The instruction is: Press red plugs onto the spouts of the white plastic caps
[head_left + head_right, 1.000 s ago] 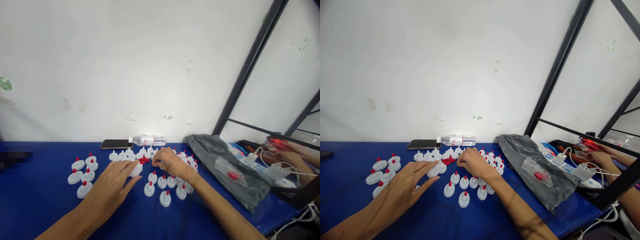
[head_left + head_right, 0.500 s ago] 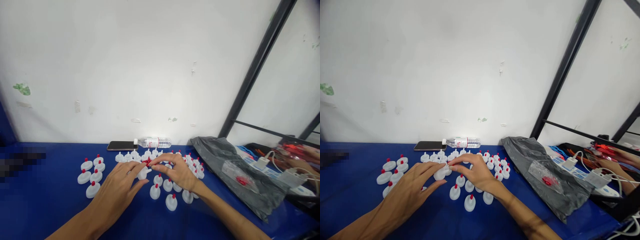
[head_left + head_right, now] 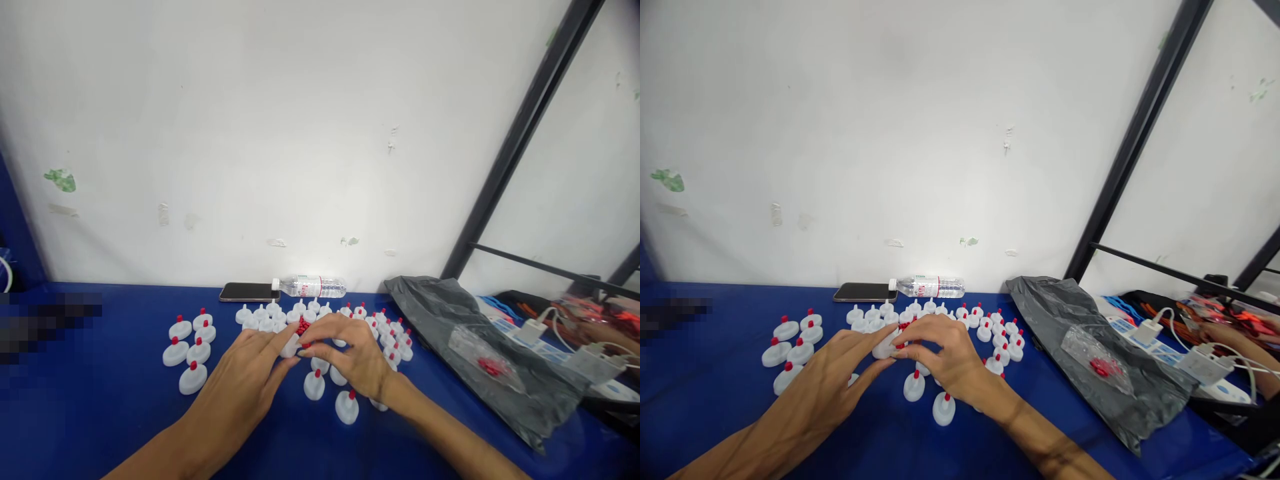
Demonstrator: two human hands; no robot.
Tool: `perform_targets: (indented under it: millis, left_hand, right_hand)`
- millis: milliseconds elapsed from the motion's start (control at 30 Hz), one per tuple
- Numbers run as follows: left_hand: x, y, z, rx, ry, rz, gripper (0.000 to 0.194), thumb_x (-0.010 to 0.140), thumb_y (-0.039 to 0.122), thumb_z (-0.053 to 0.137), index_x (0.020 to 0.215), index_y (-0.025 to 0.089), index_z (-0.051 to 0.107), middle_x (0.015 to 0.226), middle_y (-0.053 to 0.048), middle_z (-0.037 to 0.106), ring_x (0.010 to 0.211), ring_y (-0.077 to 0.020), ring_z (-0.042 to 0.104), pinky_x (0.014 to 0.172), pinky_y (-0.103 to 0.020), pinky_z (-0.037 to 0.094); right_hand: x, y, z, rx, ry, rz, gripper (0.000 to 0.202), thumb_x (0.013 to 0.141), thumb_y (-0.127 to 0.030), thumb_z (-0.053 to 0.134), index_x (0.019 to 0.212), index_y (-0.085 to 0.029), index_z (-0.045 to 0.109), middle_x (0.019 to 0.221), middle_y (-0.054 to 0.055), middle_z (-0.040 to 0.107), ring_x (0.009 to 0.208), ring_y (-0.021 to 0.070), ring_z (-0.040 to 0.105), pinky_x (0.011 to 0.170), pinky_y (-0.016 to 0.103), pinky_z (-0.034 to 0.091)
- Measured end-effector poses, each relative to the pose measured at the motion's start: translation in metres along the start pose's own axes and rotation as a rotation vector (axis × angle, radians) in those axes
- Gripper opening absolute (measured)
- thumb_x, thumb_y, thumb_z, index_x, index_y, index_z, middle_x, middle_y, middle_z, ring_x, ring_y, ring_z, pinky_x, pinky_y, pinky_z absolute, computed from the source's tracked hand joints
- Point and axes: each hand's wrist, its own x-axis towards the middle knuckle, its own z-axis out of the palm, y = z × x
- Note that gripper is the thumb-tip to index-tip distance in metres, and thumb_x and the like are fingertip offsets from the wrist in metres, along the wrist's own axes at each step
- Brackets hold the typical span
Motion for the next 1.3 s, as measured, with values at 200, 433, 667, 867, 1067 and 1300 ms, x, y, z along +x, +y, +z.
perform_targets:
  millis: [200, 433, 667, 867, 1067, 1300]
  left_hand:
    - [-0.006, 0.017, -0.007, -0.182, -0.055, -0.226, 0.047, 0.096, 0.042, 0.059, 0.141, 0.034, 0.05, 0.131, -0.002, 0.07, 0.115, -0.0269, 0.068, 0.099, -0.043, 0.057]
    - [0.019, 0.021, -0.027, -0.497, -0.116, -0.43, 0.03, 0.095, 0.041, 0.059, 0.123, 0.029, 0.064, 0.106, 0.0, 0.076, 0.096, -0.0221, 0.072, 0.089, -0.035, 0.058]
    - [0.037, -0.012, -0.043, -0.93, -0.123, -0.628, 0.041, 0.079, 0.028, 0.078, 0.118, 0.018, 0.07, 0.087, -0.003, 0.081, 0.085, -0.0256, 0.076, 0.082, -0.035, 0.06]
    - [0.033, -0.006, -0.036, -0.805, -0.229, -0.521, 0.033, 0.093, 0.044, 0.062, 0.118, 0.023, 0.071, 0.089, -0.002, 0.08, 0.087, -0.0234, 0.075, 0.082, -0.032, 0.058]
    - [0.025, -0.017, -0.03, -0.183, -0.175, -0.286, 0.031, 0.099, 0.039, 0.048, 0.12, 0.027, 0.067, 0.102, -0.004, 0.076, 0.094, -0.0257, 0.071, 0.083, -0.038, 0.057]
    - [0.021, -0.032, -0.019, 0.026, -0.207, -0.052, 0.026, 0.099, 0.021, 0.041, 0.1, 0.023, 0.067, 0.099, -0.005, 0.072, 0.094, -0.0245, 0.068, 0.088, -0.043, 0.054]
  right_hand:
    - [-0.005, -0.006, 0.003, -0.051, 0.018, -0.143, 0.009, 0.09, -0.018, 0.073, 0.097, -0.02, 0.078, 0.091, 0.005, 0.077, 0.085, 0.0151, 0.071, 0.082, 0.026, 0.057]
    - [0.024, -0.016, -0.005, -0.033, -0.174, -0.236, 0.008, 0.093, -0.02, 0.069, 0.095, -0.02, 0.076, 0.095, 0.005, 0.074, 0.085, 0.0139, 0.07, 0.08, 0.025, 0.058]
    - [0.066, -0.02, -0.008, -0.067, -0.325, -0.202, 0.006, 0.09, -0.022, 0.074, 0.095, -0.02, 0.075, 0.091, 0.002, 0.075, 0.079, 0.0142, 0.067, 0.074, 0.026, 0.055]
    - [0.053, -0.014, -0.012, -0.048, -0.364, -0.096, 0.006, 0.087, -0.022, 0.076, 0.093, -0.021, 0.076, 0.086, 0.0, 0.077, 0.072, 0.0123, 0.065, 0.071, 0.024, 0.052]
    - [0.059, 0.008, -0.034, -0.194, -0.337, 0.109, 0.014, 0.09, -0.027, 0.071, 0.103, -0.024, 0.075, 0.077, -0.003, 0.073, 0.056, 0.0083, 0.058, 0.058, 0.02, 0.045]
    - [0.05, 0.033, -0.031, -0.282, -0.611, 0.134, 0.007, 0.085, -0.026, 0.077, 0.09, -0.021, 0.077, 0.076, -0.003, 0.075, 0.063, 0.0115, 0.065, 0.06, 0.022, 0.047]
